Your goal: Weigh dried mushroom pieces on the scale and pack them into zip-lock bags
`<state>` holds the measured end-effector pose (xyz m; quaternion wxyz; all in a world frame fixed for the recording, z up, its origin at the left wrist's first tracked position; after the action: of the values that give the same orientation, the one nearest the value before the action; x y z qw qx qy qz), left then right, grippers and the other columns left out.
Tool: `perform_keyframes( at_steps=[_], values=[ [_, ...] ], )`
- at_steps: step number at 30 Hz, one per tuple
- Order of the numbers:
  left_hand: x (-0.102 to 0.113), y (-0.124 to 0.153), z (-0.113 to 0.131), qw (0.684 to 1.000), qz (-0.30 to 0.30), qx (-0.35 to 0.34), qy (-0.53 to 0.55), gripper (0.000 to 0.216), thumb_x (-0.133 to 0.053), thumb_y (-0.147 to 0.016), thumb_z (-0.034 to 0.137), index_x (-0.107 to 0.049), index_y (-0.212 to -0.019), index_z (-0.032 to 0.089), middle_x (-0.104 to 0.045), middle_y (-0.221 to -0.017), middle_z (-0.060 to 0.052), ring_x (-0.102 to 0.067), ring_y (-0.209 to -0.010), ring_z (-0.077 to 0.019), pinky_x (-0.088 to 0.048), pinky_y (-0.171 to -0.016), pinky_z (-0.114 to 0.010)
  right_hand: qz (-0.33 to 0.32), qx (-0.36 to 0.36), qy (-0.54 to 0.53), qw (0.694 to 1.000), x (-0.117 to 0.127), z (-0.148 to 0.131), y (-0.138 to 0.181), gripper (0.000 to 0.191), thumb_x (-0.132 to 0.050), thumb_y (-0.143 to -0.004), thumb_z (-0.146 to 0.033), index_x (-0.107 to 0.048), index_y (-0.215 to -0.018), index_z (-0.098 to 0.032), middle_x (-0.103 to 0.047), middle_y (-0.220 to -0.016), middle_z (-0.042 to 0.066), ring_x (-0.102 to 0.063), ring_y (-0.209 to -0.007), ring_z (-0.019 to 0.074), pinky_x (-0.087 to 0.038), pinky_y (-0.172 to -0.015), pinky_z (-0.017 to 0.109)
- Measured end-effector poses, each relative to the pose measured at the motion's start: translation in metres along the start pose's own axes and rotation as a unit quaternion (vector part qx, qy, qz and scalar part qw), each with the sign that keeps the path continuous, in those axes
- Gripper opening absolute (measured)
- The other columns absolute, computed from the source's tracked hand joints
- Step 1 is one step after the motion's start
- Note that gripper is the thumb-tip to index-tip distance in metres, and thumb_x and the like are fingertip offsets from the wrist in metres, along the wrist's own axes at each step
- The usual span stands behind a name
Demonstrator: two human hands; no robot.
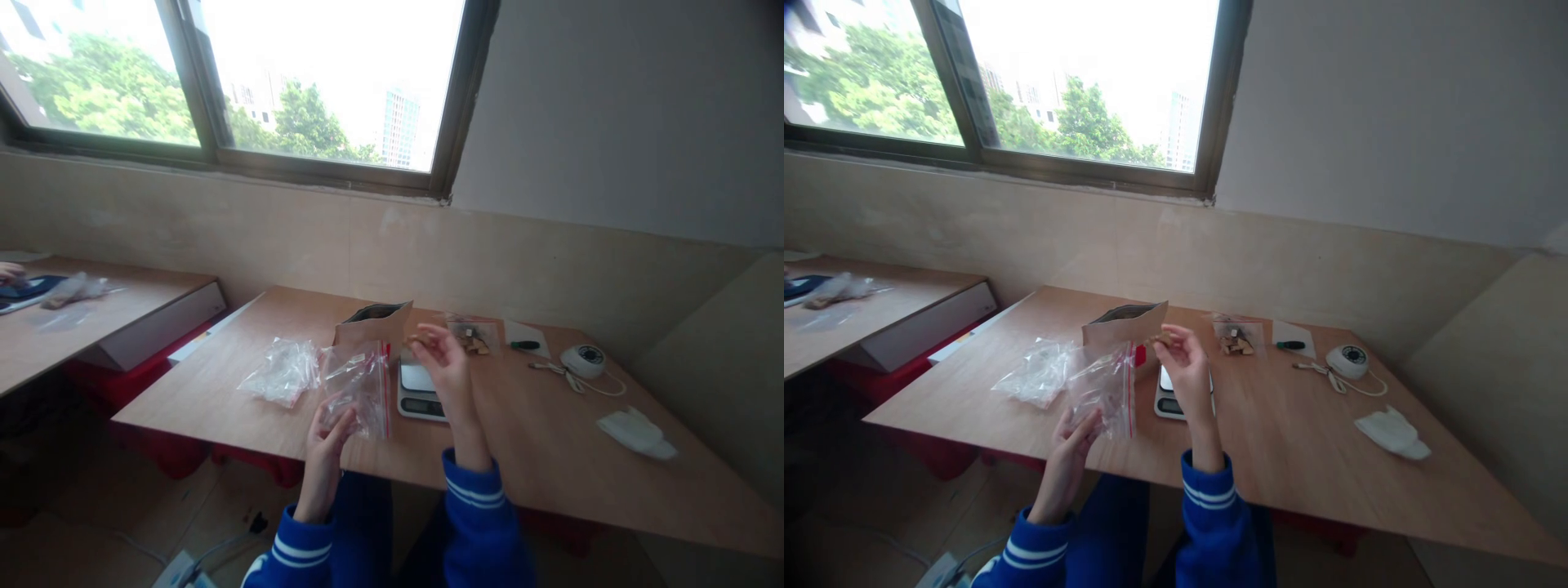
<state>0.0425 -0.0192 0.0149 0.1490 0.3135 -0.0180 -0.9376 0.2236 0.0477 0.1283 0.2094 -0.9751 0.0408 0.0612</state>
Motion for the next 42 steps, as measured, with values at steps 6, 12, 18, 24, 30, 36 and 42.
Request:
perform_keyframes(
  at_steps=[6,12,18,24,30,36,42],
  values=[
    [0.008,0.000,0.010,1.000,0.006,-0.014,-0.013,0.050,-0.080,-0.062,0.026,-0.059,-0.105,0.015,-0.072,-0.092,-0.007,-0.067,-0.081,-0.0194,-0.053,-0.069,-0.029,-0.098,0.111,0.104,0.984,-0.058,-0.026,-0.067,0.018,-0.069,-0.075,-0.030,-0.064,-0.090,-0.020,-0.069,-0.088,0.002,-0.064,-0.082,0.0165,-0.051,-0.079,0.031],
    [0.012,0.000,0.011,1.000,0.006,-0.002,-0.010,0.047,-0.079,-0.062,0.026,-0.058,-0.102,0.015,-0.072,-0.089,-0.006,-0.067,-0.074,-0.0170,-0.053,-0.066,-0.028,-0.090,0.162,0.194,0.963,-0.052,-0.018,-0.061,0.023,-0.064,-0.079,-0.032,-0.068,-0.100,-0.023,-0.064,-0.112,0.004,-0.053,-0.113,0.0208,-0.036,-0.103,0.038],
    [0.005,0.001,0.004,1.000,-0.019,0.006,-0.009,0.045,-0.078,-0.064,0.025,-0.055,-0.101,0.017,-0.072,-0.089,-0.006,-0.067,-0.071,-0.0168,-0.052,-0.068,-0.028,-0.007,0.019,0.087,0.996,-0.017,-0.001,0.010,0.032,-0.043,-0.092,-0.043,-0.061,-0.108,-0.022,-0.063,-0.113,0.006,-0.059,-0.099,0.0198,-0.046,-0.087,0.034],
    [-0.011,0.012,-0.004,0.992,-0.111,0.024,-0.060,0.037,-0.072,-0.073,0.026,-0.055,-0.105,0.020,-0.072,-0.096,-0.007,-0.067,-0.090,-0.0217,-0.051,-0.082,-0.034,-0.085,-0.154,0.007,0.984,-0.011,0.052,0.082,0.049,-0.066,-0.078,-0.045,-0.049,-0.119,-0.023,-0.059,-0.120,0.009,-0.060,-0.107,0.0235,-0.048,-0.090,0.035],
    [-0.016,0.016,0.003,0.971,-0.205,0.040,-0.120,0.052,-0.076,-0.068,0.027,-0.060,-0.117,0.021,-0.062,-0.123,-0.010,-0.055,-0.117,-0.0273,-0.043,-0.099,-0.038,-0.010,-0.156,-0.004,0.988,0.010,0.067,0.089,0.053,-0.076,-0.069,-0.036,-0.051,-0.114,-0.022,-0.065,-0.101,0.006,-0.065,-0.093,0.0221,-0.051,-0.087,0.036],
    [-0.021,-0.007,0.007,0.992,-0.039,0.002,-0.121,0.043,-0.064,-0.074,0.052,-0.066,-0.097,0.016,-0.068,-0.096,-0.009,-0.063,-0.086,-0.0224,-0.051,-0.073,-0.030,-0.079,-0.180,-0.001,0.980,0.014,0.056,0.091,0.035,-0.072,-0.072,-0.036,-0.065,-0.103,-0.021,-0.070,-0.106,0.008,-0.066,-0.097,0.0257,-0.051,-0.090,0.041],
    [-0.035,-0.010,0.025,0.968,-0.011,-0.134,-0.214,0.032,-0.062,-0.077,0.050,-0.061,-0.078,0.018,-0.055,-0.066,0.001,-0.052,-0.060,-0.0124,-0.043,-0.053,-0.021,-0.117,-0.190,-0.018,0.975,0.012,0.055,0.096,0.031,-0.071,-0.074,-0.036,-0.066,-0.102,-0.023,-0.071,-0.104,0.006,-0.065,-0.099,0.0251,-0.050,-0.091,0.040]
  ],
)
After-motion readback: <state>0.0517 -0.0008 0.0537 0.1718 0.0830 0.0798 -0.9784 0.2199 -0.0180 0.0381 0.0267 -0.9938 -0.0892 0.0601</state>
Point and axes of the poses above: each hand's wrist, its own y-axis away from the middle knuckle, its own x-axis out of the back of the hand, z = x × y, the point moved 4 cm from there along -y, towards the middle knuckle
